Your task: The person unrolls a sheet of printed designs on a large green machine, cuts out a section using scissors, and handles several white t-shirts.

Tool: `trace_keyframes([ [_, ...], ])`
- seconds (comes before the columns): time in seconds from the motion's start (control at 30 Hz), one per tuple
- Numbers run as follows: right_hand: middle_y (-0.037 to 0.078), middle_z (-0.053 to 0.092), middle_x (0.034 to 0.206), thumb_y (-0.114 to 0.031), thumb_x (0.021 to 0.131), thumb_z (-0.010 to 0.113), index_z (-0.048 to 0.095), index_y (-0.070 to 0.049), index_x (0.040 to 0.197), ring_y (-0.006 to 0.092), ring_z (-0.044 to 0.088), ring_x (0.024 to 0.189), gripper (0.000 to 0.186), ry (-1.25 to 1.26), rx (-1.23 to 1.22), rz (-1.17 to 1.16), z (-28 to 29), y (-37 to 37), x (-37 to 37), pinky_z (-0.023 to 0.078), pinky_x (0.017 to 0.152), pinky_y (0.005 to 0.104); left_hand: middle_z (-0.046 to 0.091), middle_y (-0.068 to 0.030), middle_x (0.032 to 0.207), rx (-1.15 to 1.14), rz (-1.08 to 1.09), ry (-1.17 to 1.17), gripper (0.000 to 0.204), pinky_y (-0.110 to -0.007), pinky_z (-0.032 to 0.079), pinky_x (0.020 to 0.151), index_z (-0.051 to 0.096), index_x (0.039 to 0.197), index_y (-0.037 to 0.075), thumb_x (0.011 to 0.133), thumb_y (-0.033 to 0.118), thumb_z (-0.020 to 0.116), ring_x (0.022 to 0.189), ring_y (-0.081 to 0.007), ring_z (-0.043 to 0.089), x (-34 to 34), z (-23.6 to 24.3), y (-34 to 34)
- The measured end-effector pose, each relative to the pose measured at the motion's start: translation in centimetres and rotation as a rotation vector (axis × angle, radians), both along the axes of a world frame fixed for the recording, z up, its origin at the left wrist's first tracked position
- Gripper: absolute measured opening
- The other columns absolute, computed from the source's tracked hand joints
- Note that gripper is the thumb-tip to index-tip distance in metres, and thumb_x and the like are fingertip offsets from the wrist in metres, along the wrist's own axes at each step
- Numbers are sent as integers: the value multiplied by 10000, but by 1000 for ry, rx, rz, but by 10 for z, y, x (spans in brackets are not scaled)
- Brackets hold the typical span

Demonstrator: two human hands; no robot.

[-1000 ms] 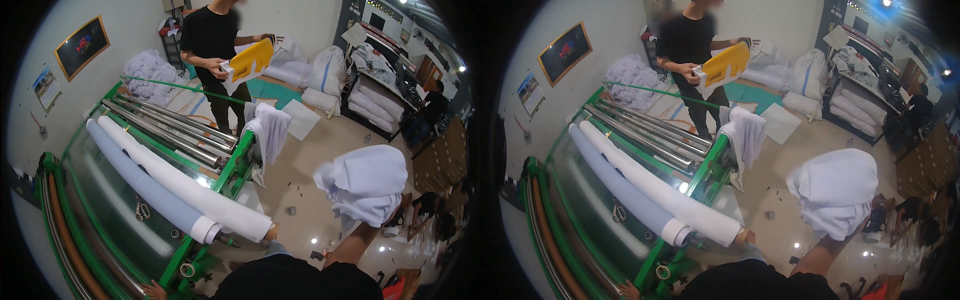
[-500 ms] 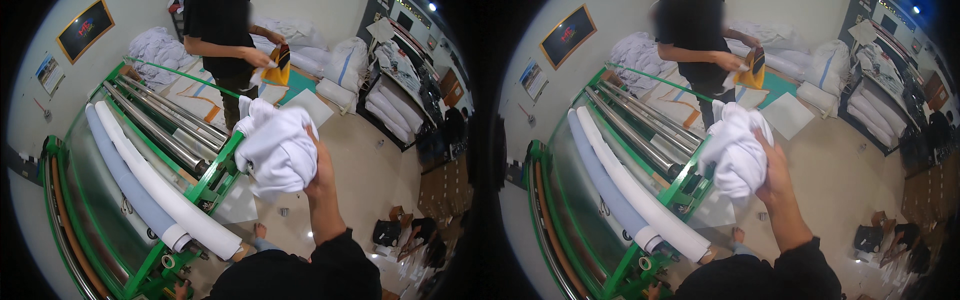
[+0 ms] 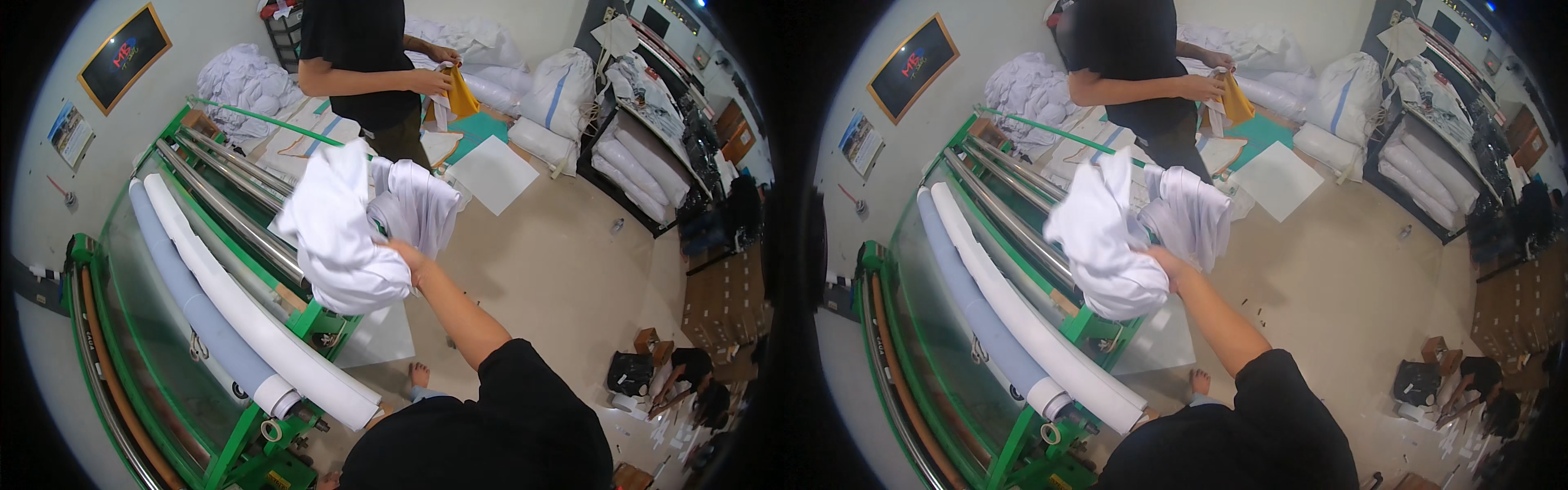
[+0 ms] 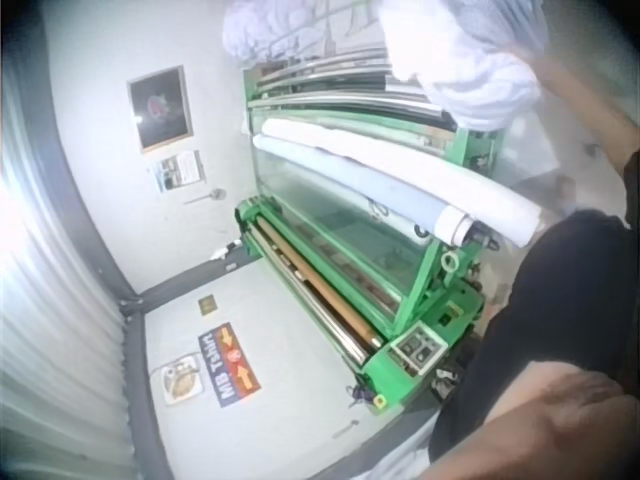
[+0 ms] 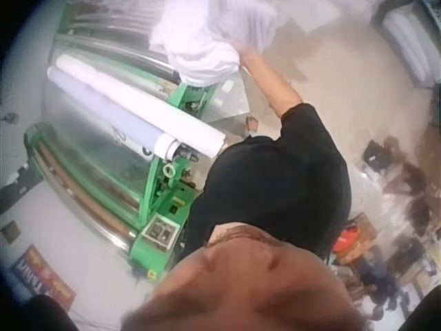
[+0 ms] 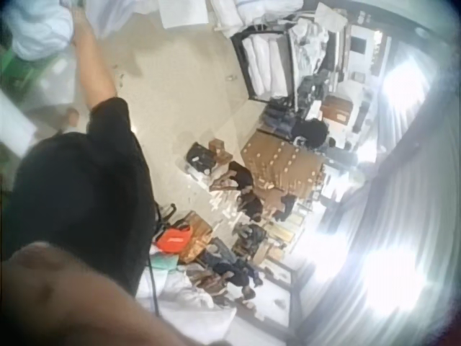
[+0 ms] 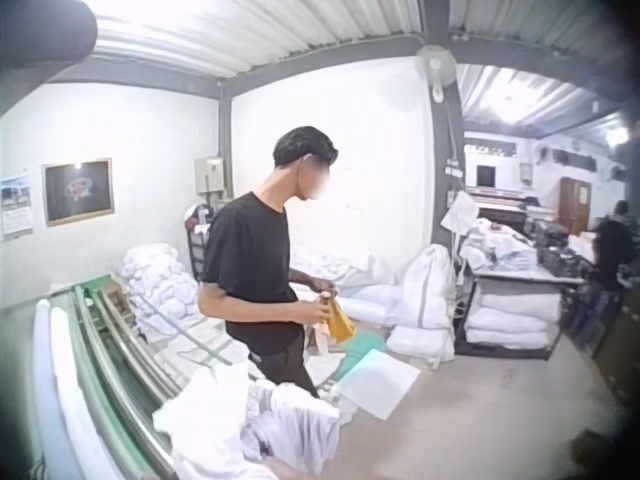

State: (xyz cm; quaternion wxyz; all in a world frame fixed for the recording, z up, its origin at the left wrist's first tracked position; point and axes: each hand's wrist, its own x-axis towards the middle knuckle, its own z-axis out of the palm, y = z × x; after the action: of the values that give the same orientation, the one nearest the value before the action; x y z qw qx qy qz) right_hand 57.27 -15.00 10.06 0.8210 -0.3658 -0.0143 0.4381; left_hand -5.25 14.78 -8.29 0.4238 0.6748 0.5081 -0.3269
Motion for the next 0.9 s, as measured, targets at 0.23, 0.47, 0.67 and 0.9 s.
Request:
trace_keyframes([
  [0.23, 160, 696, 1186, -318, 974, 675, 577, 59, 1303, 232, 726, 979, 509, 215, -330, -115, -118, -15, -22, 612, 846, 369, 516, -227, 1438, -8, 93, -17, 779, -468, 430, 1066, 395, 1503, 5, 962, 531, 590, 1306, -364, 523, 14, 6, -7],
  [0.47, 141, 679, 1183, -420, 975, 661, 548, 44, 1316, 185, 700, 995, 587, -92, -119, -67, 57, 27, -12, 584, 833, 339, 508, -233, 1447, -40, 127, -7, 764, -445, 432, 1069, 394, 1504, -2, 966, 493, 616, 1325, -347, 515, 16, 8, -6],
  [0.67, 67, 716, 909, -413, 939, 709, 664, -47, 1045, 200, 705, 774, 384, -24, 192, -55, 138, 129, 105, 595, 696, 391, 579, -252, 1361, 53, 361, -90, 751, -353, 500, 954, 390, 1491, -58, 960, 397, 664, 1216, -321, 603, 26, 8, -5],
  [0.9, 107, 722, 994, -254, 956, 637, 659, -37, 1092, 247, 714, 915, 257, -403, 575, -14, 297, 172, 115, 591, 888, 432, 622, -220, 1290, 32, 526, -321, 765, -357, 496, 863, 438, 1478, -31, 930, 440, 692, 1074, -262, 624, 52, 42, -61],
])
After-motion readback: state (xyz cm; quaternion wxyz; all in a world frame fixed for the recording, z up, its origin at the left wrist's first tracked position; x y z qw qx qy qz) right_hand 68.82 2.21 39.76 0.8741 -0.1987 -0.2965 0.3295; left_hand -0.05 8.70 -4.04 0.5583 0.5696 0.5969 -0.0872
